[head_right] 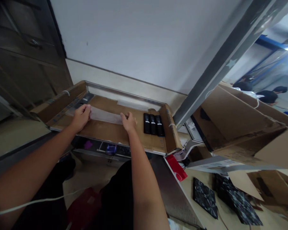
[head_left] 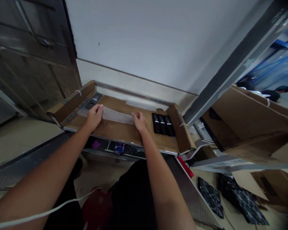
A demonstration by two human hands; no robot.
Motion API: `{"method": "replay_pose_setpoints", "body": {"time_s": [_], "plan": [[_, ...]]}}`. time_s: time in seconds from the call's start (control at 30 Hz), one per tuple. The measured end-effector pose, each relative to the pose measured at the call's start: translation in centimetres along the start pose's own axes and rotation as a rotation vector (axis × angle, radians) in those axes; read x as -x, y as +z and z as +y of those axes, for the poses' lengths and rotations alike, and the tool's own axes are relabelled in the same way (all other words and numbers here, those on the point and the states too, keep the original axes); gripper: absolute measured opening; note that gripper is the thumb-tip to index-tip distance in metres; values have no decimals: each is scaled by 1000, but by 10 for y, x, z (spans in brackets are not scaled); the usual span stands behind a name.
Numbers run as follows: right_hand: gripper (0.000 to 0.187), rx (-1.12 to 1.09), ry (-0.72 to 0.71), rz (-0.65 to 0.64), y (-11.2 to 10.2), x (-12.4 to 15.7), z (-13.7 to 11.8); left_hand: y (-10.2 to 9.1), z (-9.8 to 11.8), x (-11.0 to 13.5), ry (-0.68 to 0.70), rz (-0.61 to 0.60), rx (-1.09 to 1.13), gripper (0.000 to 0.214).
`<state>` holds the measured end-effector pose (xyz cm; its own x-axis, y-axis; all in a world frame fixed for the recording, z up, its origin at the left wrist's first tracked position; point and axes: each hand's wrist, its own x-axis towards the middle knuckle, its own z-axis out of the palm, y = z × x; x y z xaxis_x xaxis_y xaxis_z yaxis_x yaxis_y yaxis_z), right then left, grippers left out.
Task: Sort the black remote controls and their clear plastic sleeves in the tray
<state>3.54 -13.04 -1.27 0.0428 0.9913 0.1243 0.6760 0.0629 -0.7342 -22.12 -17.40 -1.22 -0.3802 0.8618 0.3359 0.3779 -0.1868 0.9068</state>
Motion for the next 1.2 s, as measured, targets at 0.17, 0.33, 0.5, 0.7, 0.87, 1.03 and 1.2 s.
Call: {"method": "replay_pose_setpoints", "body": {"time_s": [0.17, 0.33, 0.5, 0.7, 0.87, 1.03, 1.2], "plan": [[34, 122, -124, -117, -7, -17, -3, -2, 5, 2, 58, 28, -9, 37], [36, 189, -198, -179, -11, -19, -1, -3, 4, 1, 89, 127, 23, 41], [20, 13, -263, -229, -10, -18, 7, -3, 1, 0, 91, 150, 24, 39], [23, -290, -241, -216, -12, -21, 20, -2, -1, 0, 28, 161, 22, 38], [28, -616, -200, -51, -7, -25, 25, 2, -4, -2, 41, 146, -41, 33], [25, -606, -97, 41, 1, -29, 32, 4, -4, -3, 33, 107, -125, 33], [23, -553, -85, 156, 3, -30, 38, 4, -3, -4, -11, 150, -149, 30]]}}
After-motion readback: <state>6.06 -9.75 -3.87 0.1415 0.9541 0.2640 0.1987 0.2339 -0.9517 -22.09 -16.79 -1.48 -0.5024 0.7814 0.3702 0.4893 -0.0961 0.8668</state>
